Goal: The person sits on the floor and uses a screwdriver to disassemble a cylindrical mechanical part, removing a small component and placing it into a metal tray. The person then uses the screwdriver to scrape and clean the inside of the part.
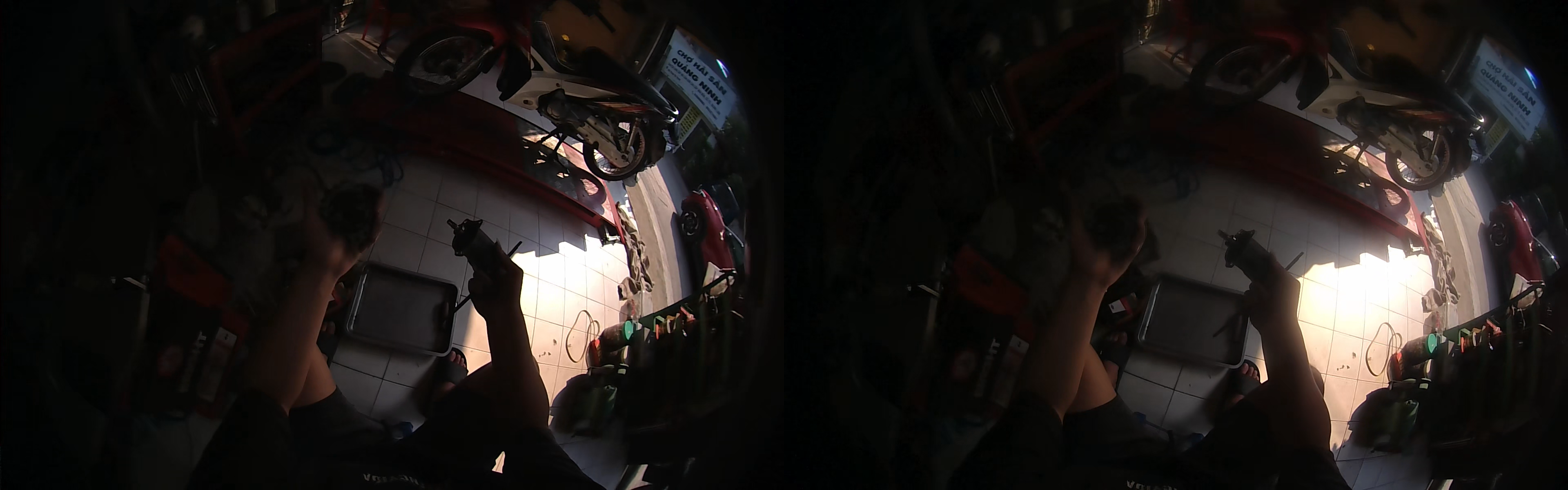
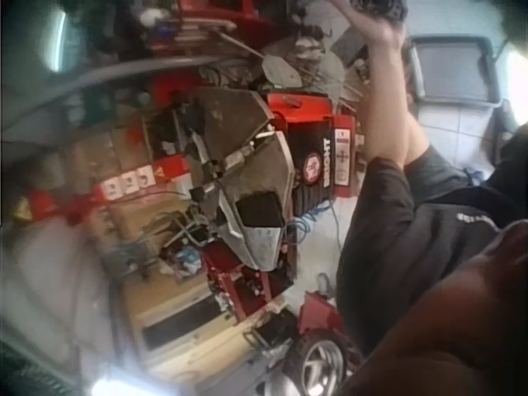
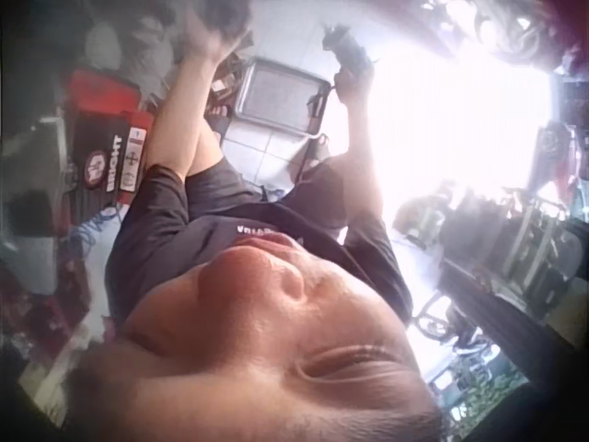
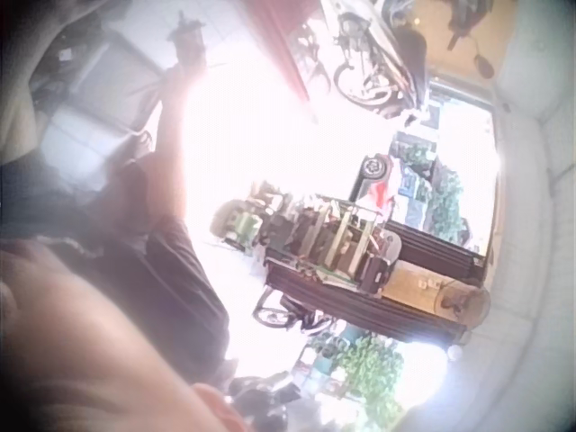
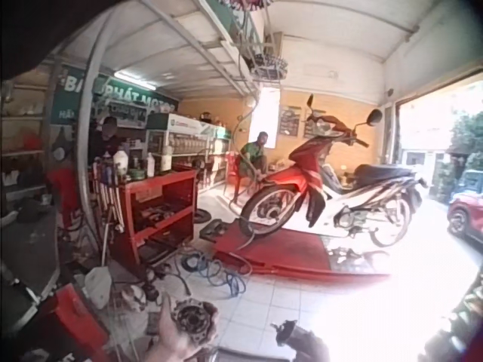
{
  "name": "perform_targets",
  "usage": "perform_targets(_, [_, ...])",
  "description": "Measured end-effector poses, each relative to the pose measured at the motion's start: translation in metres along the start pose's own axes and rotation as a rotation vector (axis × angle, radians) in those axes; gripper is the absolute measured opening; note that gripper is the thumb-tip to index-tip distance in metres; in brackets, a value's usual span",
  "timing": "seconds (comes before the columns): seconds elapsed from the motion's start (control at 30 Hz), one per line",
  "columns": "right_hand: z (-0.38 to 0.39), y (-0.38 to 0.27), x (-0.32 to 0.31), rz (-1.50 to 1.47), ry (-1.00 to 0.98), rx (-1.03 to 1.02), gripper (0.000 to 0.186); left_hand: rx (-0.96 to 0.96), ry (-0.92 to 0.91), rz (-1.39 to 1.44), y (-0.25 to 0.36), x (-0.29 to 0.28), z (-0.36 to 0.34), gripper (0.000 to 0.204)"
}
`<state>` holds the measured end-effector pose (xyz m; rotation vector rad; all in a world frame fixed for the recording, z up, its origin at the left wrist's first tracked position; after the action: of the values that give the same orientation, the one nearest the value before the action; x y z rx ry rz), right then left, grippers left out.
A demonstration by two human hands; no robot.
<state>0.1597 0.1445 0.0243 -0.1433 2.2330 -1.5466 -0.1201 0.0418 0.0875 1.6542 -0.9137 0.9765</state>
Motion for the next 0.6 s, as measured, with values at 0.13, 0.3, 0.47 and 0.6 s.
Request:
perform_targets(0.13, [-0.004, 0.012, -0.006, -0.334, 0.115, 0.299, 0.02, -0.021, 0.23, -0.204, -0.008, 0.0, 0.003, 0.084])
perform_targets(0.3, [0.002, 0.001, -0.013, -0.809, 0.013, 0.448, 0.027, -0.087, 0.165, -0.348, -0.012, 0.008, 0.003, 0.091])
perform_targets(0.47, [-0.008, 0.013, -0.007, -0.476, 0.127, 0.358, 0.023, -0.063, 0.189, -0.363, -0.024, 0.005, 0.001, 0.086])
perform_targets(0.6, [-0.002, -0.009, -0.005, -0.68, 0.114, 0.481, 0.023, -0.064, 0.171, -0.337, -0.031, 0.0, 0.007, 0.078])
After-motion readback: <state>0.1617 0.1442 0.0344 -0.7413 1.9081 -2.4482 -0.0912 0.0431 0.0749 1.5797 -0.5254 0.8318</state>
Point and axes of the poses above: each hand's wrist, its own z-axis away from the middle knuckle, its own x-axis out of the palm, y = z × x, the point moved 4 cm from there along -z, towards the middle knuckle
